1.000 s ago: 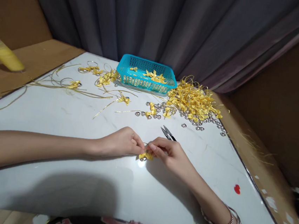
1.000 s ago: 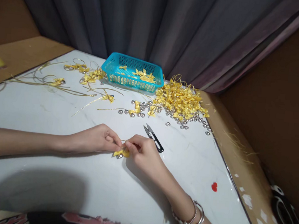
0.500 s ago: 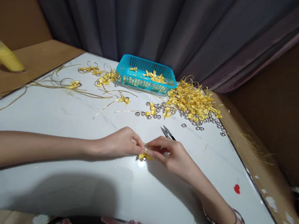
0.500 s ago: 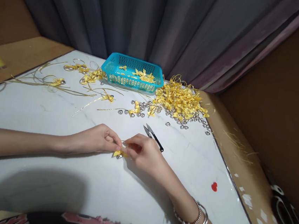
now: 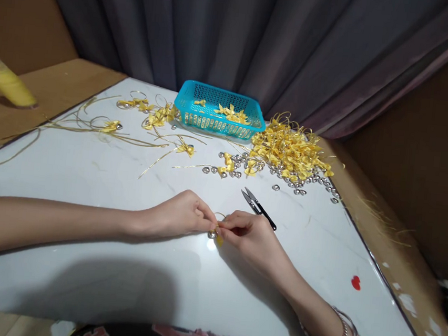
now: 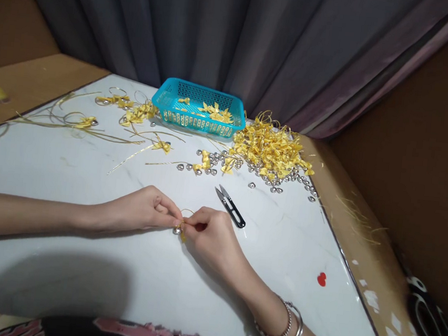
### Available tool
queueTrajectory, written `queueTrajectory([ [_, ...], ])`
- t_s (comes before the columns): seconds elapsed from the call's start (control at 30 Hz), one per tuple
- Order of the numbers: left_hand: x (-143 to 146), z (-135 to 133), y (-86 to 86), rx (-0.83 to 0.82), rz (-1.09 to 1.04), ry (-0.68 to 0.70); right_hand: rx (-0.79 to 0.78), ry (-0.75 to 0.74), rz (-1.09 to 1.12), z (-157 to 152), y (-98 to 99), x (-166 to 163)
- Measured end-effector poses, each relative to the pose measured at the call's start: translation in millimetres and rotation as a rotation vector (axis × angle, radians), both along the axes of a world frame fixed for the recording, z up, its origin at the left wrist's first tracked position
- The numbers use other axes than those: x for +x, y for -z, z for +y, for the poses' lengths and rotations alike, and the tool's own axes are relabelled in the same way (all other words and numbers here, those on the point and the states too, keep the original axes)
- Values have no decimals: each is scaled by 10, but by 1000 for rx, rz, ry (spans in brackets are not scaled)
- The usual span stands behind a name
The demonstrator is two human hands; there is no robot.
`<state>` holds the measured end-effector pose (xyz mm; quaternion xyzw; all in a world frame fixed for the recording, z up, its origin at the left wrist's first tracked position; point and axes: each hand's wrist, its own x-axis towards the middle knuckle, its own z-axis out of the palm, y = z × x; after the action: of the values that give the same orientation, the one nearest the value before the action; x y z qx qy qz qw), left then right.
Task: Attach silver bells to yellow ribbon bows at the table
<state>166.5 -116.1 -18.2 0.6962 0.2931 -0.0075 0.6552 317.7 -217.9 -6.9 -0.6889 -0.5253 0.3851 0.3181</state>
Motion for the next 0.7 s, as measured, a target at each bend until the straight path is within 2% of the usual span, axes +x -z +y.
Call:
queueTrajectory([
  [0.23, -7, -3, -51, 7, 32, 17, -44, 57, 1, 11, -25, -9],
  [0.7, 10, -3, -47, 84, 24, 14, 2, -72, -16, 21, -21, 72],
])
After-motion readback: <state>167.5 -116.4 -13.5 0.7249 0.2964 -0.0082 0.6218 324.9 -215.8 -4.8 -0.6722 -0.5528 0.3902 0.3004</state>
